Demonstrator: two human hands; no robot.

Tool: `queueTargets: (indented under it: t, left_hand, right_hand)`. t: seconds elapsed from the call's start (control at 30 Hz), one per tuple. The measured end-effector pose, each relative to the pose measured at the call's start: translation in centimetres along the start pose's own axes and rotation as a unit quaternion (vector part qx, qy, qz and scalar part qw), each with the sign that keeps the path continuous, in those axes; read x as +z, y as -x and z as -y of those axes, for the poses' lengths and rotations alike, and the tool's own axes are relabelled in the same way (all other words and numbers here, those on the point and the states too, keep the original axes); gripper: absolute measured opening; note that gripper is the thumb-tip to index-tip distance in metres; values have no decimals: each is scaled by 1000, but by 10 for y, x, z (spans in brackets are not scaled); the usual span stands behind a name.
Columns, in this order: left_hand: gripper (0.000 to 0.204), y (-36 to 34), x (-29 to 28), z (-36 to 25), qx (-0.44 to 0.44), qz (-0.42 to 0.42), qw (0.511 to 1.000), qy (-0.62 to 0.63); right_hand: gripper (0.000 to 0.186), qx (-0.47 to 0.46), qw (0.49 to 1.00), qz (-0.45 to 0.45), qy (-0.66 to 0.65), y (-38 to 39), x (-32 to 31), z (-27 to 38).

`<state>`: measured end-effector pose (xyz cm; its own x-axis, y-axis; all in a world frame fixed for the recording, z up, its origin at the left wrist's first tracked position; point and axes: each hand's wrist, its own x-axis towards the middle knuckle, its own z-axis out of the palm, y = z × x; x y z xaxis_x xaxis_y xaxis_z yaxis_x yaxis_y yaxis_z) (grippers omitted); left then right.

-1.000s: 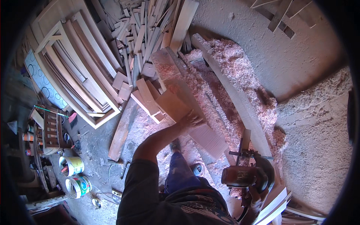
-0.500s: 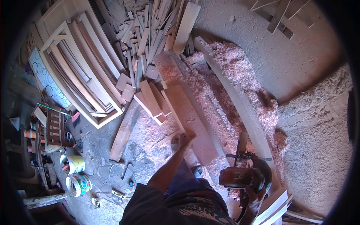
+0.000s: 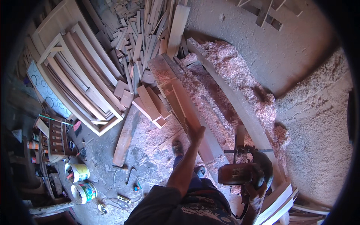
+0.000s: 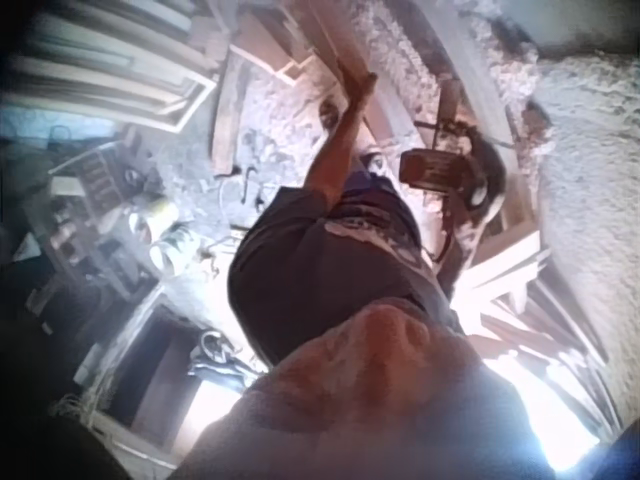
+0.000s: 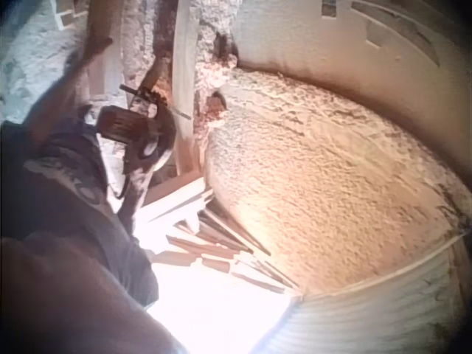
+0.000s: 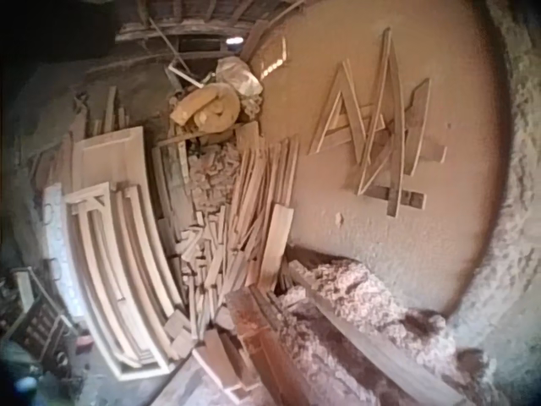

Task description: The person uses a handheld circular saw to cut a long wooden plank into shorter pieces. They repeatedly position the plank, make cuts, and move the cut pieces aside. The work area is covered in sawdust, and additional wood pieces are stacked nearby.

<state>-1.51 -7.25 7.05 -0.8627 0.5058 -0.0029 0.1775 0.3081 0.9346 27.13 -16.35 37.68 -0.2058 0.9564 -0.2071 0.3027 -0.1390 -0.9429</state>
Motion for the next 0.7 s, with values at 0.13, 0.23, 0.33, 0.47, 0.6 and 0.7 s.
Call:
queueTargets:
  t: [0.13,0.23,0.33,0.47,0.6,0.7]
  left_hand:
    - [114,-12,8,1,-42,30,998,45]
    - [117,-35,16,2,-53,20,997,57]
    - [119,-73,24,3,-76,10,996,41]
    - [121,-91,22,14,-23,18,1000,11]
    - [98,-113,-18,31,40,77,993,-79]
    - [74,-103,-56,-1,173,169,967,-85]
  right_hand:
    - [58,-45,995,2,89,-2,-13,-20]
    - [55,-53,991,13,118,4,-11,-17]
    - [52,-61,984,43,162,8,-12,-17]
    - [51,-80,968,102,215,9,-5,-20]
    - [62,-33,959,202,198,-8,17,-21]
    - [67,-10,958,220,185,-17,37,-23]
